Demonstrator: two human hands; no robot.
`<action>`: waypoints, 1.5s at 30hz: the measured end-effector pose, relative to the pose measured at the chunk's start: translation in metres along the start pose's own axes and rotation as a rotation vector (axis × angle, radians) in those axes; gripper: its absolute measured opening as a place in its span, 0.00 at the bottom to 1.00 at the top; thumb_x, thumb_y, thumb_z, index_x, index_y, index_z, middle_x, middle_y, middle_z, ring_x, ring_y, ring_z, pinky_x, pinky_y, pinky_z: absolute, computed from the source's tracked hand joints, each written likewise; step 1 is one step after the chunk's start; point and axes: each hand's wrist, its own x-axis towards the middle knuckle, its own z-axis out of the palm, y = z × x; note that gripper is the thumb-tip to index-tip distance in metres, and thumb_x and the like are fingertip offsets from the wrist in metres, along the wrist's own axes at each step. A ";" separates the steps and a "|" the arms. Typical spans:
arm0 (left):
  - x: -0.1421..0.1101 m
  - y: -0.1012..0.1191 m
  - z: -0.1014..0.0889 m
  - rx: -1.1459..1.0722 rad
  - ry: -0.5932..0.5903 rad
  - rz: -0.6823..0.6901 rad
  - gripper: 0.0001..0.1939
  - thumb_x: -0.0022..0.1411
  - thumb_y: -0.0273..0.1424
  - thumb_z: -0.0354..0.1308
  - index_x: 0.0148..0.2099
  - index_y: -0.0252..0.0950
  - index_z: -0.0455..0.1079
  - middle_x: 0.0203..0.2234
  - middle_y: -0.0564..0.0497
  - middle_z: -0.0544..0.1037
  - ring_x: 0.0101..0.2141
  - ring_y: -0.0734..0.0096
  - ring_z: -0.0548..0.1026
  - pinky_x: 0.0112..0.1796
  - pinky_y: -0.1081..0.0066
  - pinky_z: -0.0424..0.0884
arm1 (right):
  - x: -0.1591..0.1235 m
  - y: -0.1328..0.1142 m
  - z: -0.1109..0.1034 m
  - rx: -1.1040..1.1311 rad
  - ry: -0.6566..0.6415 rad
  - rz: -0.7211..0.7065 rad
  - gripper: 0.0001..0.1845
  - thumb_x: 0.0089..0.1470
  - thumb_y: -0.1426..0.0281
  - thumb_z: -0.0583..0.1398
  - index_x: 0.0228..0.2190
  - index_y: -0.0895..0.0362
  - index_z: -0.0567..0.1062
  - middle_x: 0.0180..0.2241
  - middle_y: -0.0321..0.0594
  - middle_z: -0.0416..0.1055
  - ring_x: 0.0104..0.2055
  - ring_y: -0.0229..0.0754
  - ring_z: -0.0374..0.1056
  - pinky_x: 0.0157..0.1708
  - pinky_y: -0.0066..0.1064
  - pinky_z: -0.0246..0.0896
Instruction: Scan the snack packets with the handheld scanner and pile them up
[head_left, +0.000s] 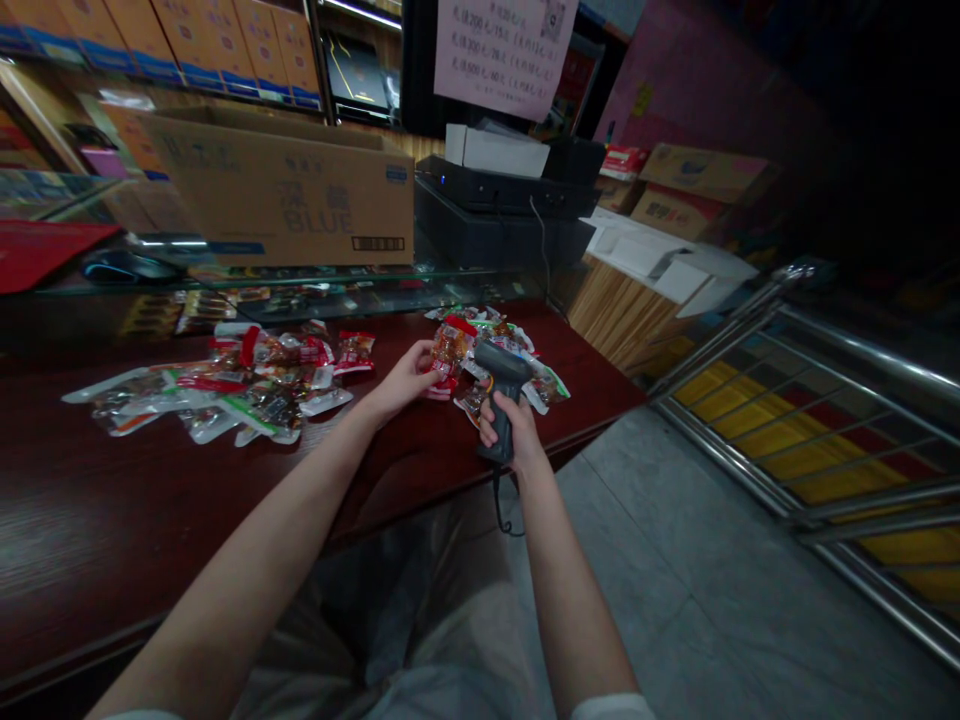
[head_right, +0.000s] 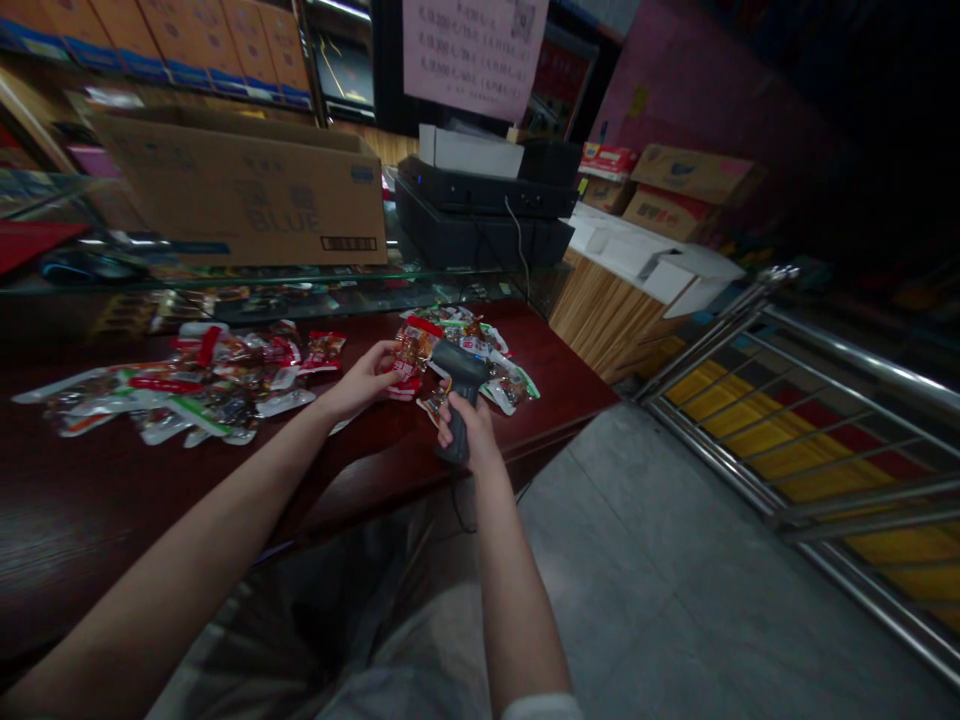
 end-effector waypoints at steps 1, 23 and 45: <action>0.000 0.000 -0.001 0.005 0.000 -0.003 0.25 0.51 0.30 0.66 0.49 0.39 0.60 0.43 0.52 0.74 0.32 0.73 0.78 0.33 0.64 0.79 | 0.001 0.002 0.004 0.009 0.004 -0.002 0.22 0.48 0.60 0.64 0.43 0.55 0.68 0.18 0.23 0.62 0.11 0.28 0.54 0.10 0.22 0.52; 0.006 0.008 -0.021 0.758 0.167 0.084 0.18 0.57 0.30 0.57 0.51 0.34 0.67 0.41 0.46 0.79 0.38 0.64 0.78 0.43 0.61 0.75 | 0.006 0.008 0.008 0.052 0.026 0.014 0.21 0.46 0.59 0.65 0.40 0.55 0.66 0.17 0.23 0.61 0.11 0.28 0.52 0.10 0.22 0.49; -0.062 0.047 -0.063 1.593 0.724 0.116 0.22 0.67 0.34 0.46 0.59 0.34 0.65 0.59 0.38 0.66 0.59 0.43 0.62 0.55 0.45 0.55 | 0.003 0.002 0.006 -0.018 0.018 0.033 0.21 0.48 0.54 0.63 0.38 0.52 0.66 0.19 0.24 0.56 0.13 0.29 0.48 0.12 0.25 0.45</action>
